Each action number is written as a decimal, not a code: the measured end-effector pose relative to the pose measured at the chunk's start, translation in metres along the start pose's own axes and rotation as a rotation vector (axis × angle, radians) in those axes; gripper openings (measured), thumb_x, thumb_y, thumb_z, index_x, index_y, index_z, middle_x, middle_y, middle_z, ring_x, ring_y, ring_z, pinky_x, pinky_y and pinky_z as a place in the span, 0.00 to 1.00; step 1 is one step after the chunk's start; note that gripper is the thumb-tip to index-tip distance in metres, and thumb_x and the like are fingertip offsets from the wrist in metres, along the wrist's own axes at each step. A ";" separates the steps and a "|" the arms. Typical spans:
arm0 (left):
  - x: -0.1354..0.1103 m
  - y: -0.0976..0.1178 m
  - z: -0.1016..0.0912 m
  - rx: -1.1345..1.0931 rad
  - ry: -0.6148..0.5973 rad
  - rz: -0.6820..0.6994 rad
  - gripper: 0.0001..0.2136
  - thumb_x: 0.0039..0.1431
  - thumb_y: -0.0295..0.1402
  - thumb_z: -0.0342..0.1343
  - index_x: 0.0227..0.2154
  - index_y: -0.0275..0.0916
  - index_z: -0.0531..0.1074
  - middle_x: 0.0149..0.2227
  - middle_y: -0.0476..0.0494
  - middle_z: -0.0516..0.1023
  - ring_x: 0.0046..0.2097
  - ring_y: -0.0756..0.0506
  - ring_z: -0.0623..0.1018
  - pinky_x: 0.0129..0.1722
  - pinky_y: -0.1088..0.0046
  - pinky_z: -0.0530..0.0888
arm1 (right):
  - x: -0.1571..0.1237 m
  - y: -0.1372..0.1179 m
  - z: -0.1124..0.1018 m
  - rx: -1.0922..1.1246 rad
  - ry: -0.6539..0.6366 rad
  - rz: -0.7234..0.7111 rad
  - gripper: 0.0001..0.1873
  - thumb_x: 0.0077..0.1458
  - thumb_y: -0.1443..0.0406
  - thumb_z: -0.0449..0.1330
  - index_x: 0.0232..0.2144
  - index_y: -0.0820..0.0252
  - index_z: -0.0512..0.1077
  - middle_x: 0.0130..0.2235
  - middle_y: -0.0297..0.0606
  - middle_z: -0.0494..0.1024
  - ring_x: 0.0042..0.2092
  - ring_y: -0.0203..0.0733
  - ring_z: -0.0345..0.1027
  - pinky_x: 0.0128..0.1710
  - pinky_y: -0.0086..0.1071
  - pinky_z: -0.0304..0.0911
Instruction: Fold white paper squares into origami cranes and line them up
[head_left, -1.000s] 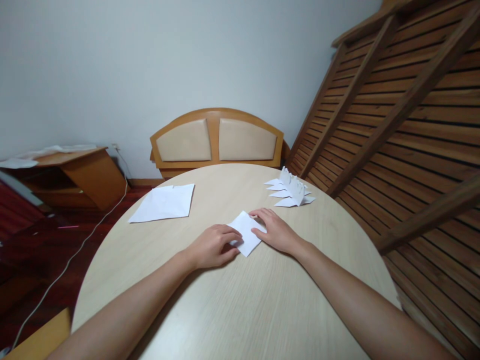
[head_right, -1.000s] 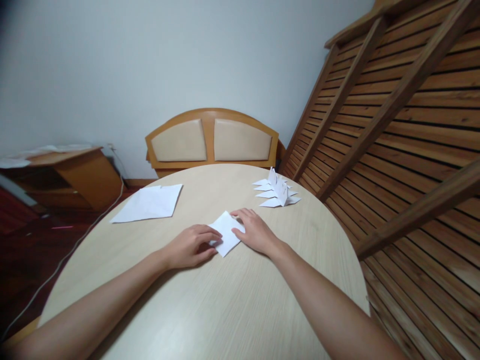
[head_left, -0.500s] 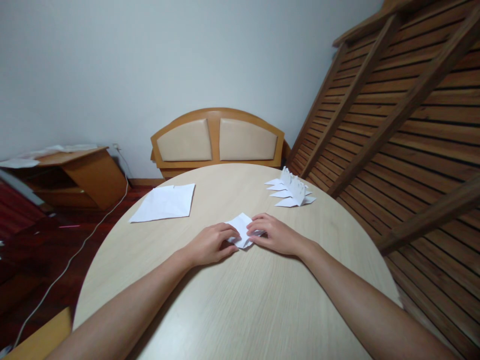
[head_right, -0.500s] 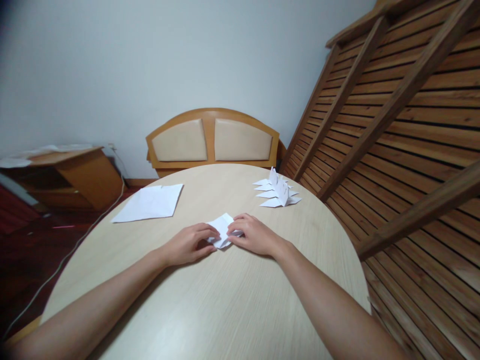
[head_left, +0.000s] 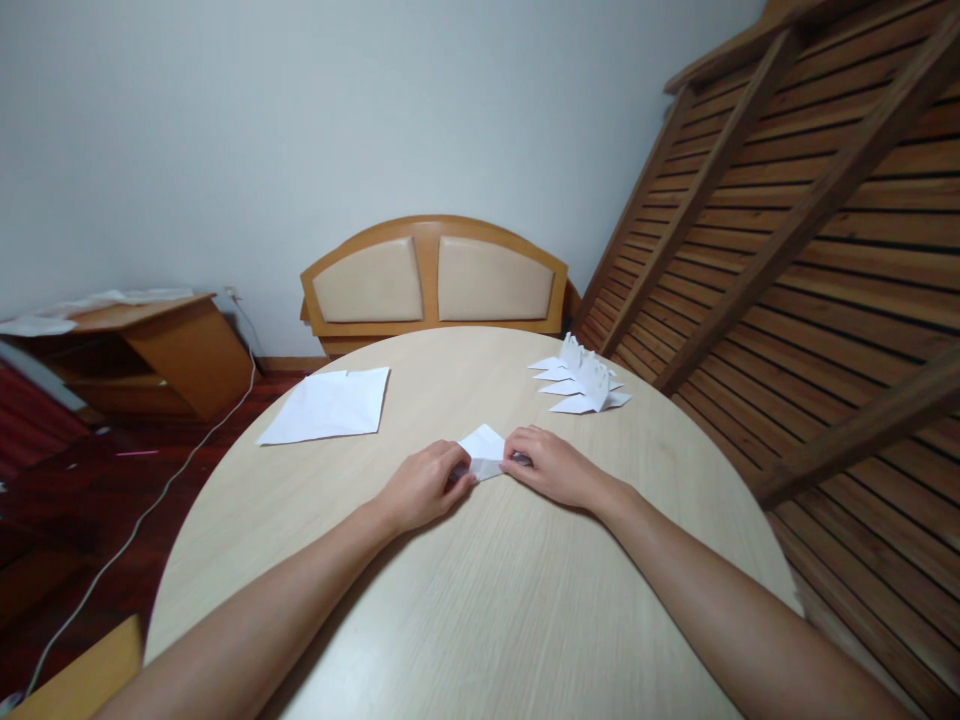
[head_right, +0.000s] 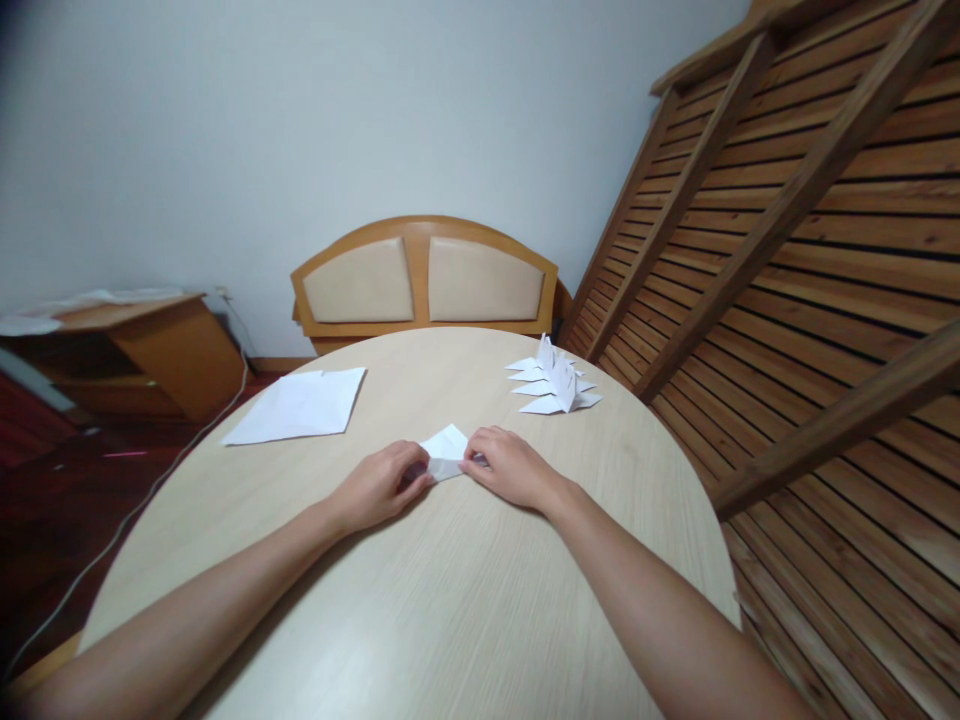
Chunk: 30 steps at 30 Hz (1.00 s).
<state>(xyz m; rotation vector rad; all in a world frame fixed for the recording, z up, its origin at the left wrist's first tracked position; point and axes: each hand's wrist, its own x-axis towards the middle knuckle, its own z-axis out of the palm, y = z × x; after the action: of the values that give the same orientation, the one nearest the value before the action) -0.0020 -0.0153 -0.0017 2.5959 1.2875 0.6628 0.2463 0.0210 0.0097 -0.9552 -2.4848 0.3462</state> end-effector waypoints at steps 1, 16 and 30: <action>0.000 0.000 0.001 -0.005 0.015 -0.015 0.10 0.65 0.36 0.53 0.45 0.39 0.69 0.40 0.41 0.77 0.40 0.42 0.76 0.40 0.65 0.74 | 0.000 0.001 0.001 -0.008 0.018 0.016 0.09 0.64 0.61 0.58 0.34 0.59 0.74 0.36 0.40 0.77 0.41 0.44 0.70 0.43 0.36 0.62; 0.000 -0.001 -0.002 0.060 -0.077 0.192 0.13 0.68 0.30 0.49 0.49 0.43 0.76 0.53 0.44 0.77 0.52 0.42 0.74 0.52 0.61 0.74 | -0.007 0.022 0.016 -0.074 -0.043 0.151 0.23 0.67 0.60 0.52 0.61 0.58 0.66 0.65 0.48 0.64 0.66 0.55 0.53 0.64 0.52 0.52; -0.002 0.003 -0.004 -0.052 -0.100 0.268 0.12 0.66 0.28 0.50 0.49 0.38 0.74 0.61 0.34 0.70 0.64 0.39 0.68 0.62 0.54 0.69 | 0.000 0.010 0.017 0.096 0.137 0.117 0.20 0.59 0.64 0.62 0.53 0.58 0.71 0.52 0.46 0.77 0.54 0.49 0.69 0.56 0.46 0.63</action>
<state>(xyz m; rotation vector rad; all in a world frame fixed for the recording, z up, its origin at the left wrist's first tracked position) -0.0031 -0.0194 0.0026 2.7452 0.8899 0.5895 0.2434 0.0271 -0.0091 -1.0513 -2.2738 0.4189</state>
